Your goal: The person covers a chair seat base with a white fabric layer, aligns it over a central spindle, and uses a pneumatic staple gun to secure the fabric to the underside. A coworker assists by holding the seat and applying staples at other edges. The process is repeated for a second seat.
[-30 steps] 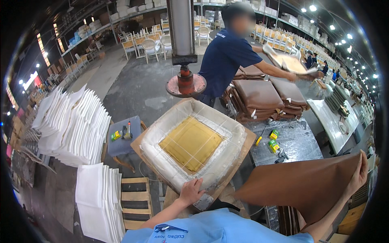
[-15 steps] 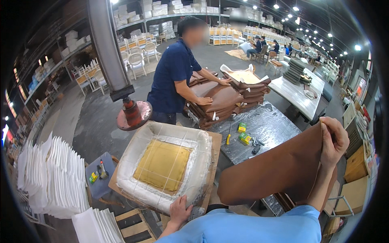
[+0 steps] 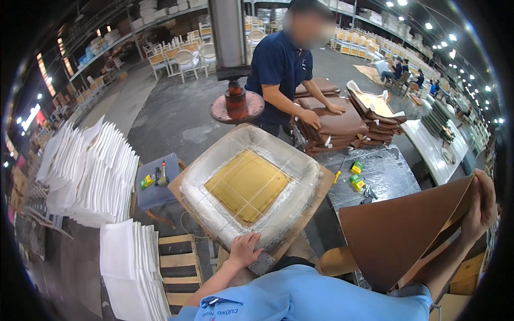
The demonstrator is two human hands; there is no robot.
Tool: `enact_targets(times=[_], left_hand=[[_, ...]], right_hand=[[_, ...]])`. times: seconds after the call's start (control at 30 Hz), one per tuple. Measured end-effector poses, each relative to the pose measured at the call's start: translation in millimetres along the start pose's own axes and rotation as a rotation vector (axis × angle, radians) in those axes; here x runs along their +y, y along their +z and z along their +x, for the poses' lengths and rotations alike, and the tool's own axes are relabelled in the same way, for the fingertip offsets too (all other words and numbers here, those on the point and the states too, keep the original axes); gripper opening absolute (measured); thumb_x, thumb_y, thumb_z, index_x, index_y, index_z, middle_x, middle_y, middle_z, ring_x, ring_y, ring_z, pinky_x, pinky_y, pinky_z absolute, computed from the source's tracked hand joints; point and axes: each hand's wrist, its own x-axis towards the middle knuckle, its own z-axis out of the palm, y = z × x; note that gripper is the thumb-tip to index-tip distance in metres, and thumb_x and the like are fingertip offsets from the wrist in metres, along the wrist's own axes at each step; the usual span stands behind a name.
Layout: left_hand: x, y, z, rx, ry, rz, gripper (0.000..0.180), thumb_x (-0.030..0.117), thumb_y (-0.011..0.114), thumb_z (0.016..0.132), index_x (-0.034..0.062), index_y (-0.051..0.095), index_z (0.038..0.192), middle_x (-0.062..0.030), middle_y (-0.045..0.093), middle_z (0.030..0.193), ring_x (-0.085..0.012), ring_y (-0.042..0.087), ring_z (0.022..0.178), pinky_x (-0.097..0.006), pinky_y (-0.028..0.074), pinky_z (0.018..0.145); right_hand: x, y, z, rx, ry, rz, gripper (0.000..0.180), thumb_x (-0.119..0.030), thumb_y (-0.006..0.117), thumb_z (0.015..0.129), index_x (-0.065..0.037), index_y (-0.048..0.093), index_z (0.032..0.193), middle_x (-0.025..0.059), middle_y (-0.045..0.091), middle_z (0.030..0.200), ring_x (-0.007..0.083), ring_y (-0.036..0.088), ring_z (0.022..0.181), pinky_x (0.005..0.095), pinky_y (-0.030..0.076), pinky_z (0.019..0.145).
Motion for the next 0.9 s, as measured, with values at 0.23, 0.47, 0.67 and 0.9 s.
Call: enact_targets(times=[0.23, 0.47, 0.67, 0.9], left_hand=[[-15, -12, -21, -0.088, -0.101, 0.084, 0.065, 0.033, 0.083, 0.091, 0.0162, 0.063, 0.150, -0.0100, 0.069, 0.141, -0.0310, 0.064, 0.132, -0.057, 0.040, 0.120], [5, -44, -10, -0.046, -0.092, -0.097, 0.083, 0.040, 0.085, 0.091, 0.0102, 0.051, 0.160, -0.0214, 0.057, 0.154, -0.0437, 0.050, 0.146, -0.062, 0.032, 0.127], [120, -48, 40, 0.188, 0.345, -0.338, 0.134, 0.057, 0.092, 0.081, 0.0064, 0.012, 0.176, -0.0353, 0.012, 0.178, -0.0556, 0.016, 0.164, -0.070, 0.021, 0.129], [157, -41, 88, 0.547, 0.255, -0.112, 0.142, 0.037, 0.102, 0.073, 0.0008, 0.009, 0.175, -0.0439, 0.013, 0.173, -0.0594, 0.016, 0.164, -0.074, 0.021, 0.126]], right_hand=[[5, -1, 15, -0.050, -0.064, -0.045, 0.022, -0.003, 0.068, 0.108, 0.003, 0.076, 0.128, 0.0140, 0.078, 0.124, 0.0235, 0.073, 0.118, 0.0349, 0.053, 0.108], [-68, 43, 72, -0.119, -0.078, 0.301, 0.018, -0.001, 0.069, 0.104, 0.004, 0.075, 0.120, 0.0095, 0.077, 0.117, 0.0170, 0.071, 0.110, 0.0301, 0.053, 0.100], [-146, 130, 131, -0.159, -0.175, 0.417, 0.024, -0.018, 0.072, 0.095, 0.003, 0.076, 0.106, 0.0196, 0.076, 0.092, 0.0292, 0.077, 0.089, 0.0373, 0.057, 0.088], [-193, 192, 143, -0.348, -0.017, 0.542, 0.021, -0.018, 0.072, 0.096, 0.002, 0.078, 0.102, 0.0173, 0.073, 0.084, 0.0283, 0.071, 0.080, 0.0406, 0.056, 0.079]])
